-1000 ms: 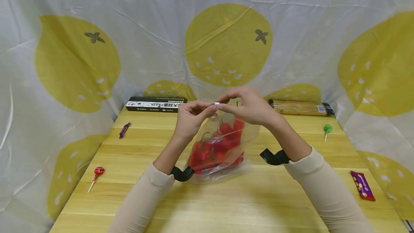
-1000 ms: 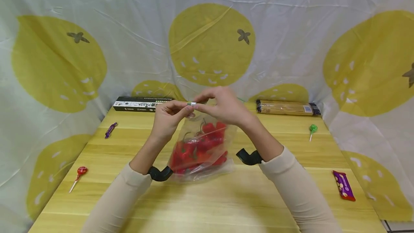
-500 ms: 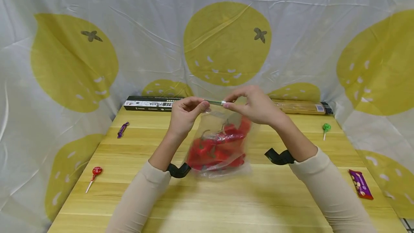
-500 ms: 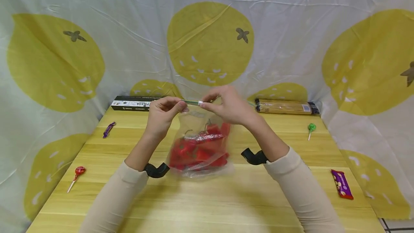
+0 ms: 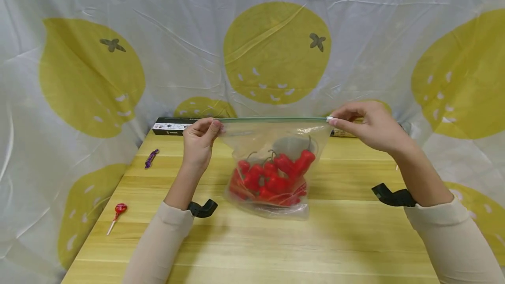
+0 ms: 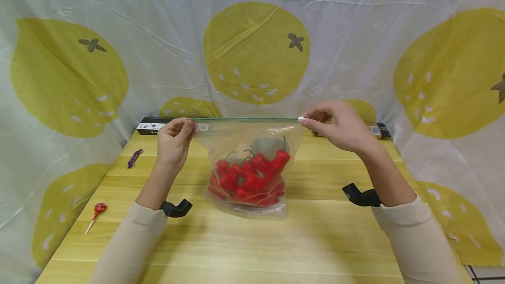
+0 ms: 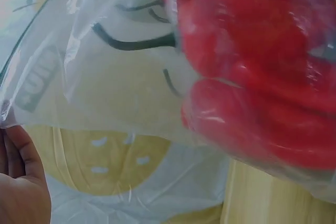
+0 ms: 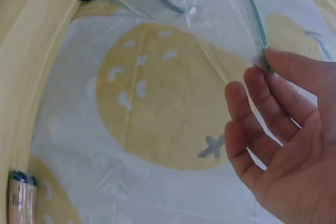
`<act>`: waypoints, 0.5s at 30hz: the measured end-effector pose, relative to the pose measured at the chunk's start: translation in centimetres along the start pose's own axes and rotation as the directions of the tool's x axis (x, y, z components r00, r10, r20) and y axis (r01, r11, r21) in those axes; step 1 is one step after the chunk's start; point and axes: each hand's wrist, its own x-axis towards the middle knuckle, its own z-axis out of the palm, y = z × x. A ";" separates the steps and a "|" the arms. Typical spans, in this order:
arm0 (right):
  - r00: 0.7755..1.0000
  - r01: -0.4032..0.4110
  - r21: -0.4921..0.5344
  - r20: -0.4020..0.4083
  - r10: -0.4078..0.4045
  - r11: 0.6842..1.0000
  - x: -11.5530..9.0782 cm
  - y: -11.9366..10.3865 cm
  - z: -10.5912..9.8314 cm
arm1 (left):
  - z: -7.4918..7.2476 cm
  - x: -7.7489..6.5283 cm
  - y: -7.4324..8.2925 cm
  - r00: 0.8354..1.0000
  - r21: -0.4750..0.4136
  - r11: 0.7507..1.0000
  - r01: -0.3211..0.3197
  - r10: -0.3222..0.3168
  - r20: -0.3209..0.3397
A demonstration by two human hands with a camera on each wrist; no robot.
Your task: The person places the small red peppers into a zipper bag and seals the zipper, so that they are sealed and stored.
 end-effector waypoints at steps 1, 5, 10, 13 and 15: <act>1.000 -0.004 0.013 -0.001 0.004 1.000 -0.2 0.3 -0.2 | 0.0 -0.1 0.0 1.000 -0.005 1.000 -0.004 0.004 0.004; 1.000 -0.008 0.102 0.008 0.008 0.995 -0.6 1.1 -0.2 | 0.5 -0.4 0.1 1.000 -0.016 1.000 -0.019 0.020 0.018; 0.995 0.088 0.157 -0.062 -0.079 0.984 -0.3 0.7 1.5 | 2.1 -0.7 -0.4 0.999 -0.020 0.999 -0.029 0.029 0.046; 0.965 0.245 0.117 -0.127 -0.230 0.963 0.7 -1.0 3.5 | 3.3 -0.8 -0.7 0.996 -0.002 0.999 -0.033 0.033 0.078; 0.929 0.355 0.095 -0.145 -0.340 0.930 1.6 -2.4 4.9 | 4.0 -0.9 -1.0 0.995 0.018 0.999 -0.034 0.032 0.100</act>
